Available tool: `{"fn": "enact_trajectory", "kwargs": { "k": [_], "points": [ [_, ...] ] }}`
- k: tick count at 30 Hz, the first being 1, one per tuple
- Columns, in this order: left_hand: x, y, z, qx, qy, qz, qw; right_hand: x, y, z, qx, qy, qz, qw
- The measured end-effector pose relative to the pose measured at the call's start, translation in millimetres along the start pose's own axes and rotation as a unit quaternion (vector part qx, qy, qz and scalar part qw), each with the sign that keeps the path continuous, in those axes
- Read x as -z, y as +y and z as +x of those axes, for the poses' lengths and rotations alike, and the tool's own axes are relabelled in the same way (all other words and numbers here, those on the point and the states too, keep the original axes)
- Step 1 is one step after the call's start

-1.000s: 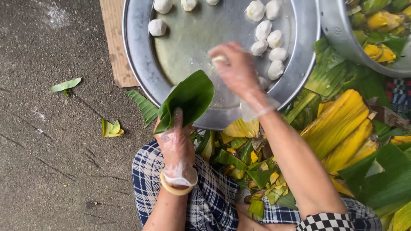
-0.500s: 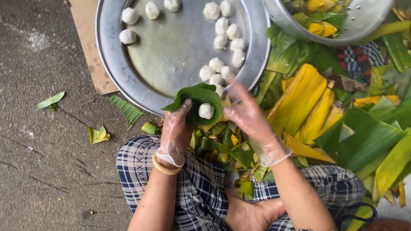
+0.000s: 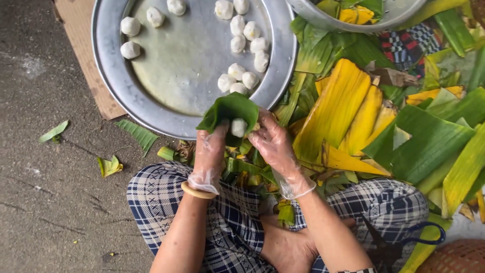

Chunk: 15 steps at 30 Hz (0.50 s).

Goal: Wrapping small dough balls in banana leaves by forming cones and folding the leaves to seal them.

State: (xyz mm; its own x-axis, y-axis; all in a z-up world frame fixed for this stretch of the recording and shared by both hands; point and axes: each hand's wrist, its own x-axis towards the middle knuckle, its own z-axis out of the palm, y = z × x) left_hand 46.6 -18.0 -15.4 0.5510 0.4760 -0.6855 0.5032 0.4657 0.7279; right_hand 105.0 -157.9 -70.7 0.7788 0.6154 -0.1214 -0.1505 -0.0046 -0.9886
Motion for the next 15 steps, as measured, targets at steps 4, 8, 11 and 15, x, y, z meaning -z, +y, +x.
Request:
{"fn": "enact_trajectory", "kwargs": {
  "k": [4,8,11,15],
  "points": [
    [10,-41,21,-0.101,-0.053,0.011,0.993,-4,-7,1,0.101,-0.037,-0.149,0.983],
    [18,8,-15,-0.201,-0.202,0.004,0.959,-2,-3,4,0.066,0.031,-0.133,0.989],
    [16,23,-22,-0.191,-0.266,-0.057,0.943,8,14,3,0.044,0.078,0.018,0.996],
    [9,-31,-8,-0.22,-0.219,-0.082,0.947,0,5,10,0.045,0.102,0.047,0.993]
  ]
}}
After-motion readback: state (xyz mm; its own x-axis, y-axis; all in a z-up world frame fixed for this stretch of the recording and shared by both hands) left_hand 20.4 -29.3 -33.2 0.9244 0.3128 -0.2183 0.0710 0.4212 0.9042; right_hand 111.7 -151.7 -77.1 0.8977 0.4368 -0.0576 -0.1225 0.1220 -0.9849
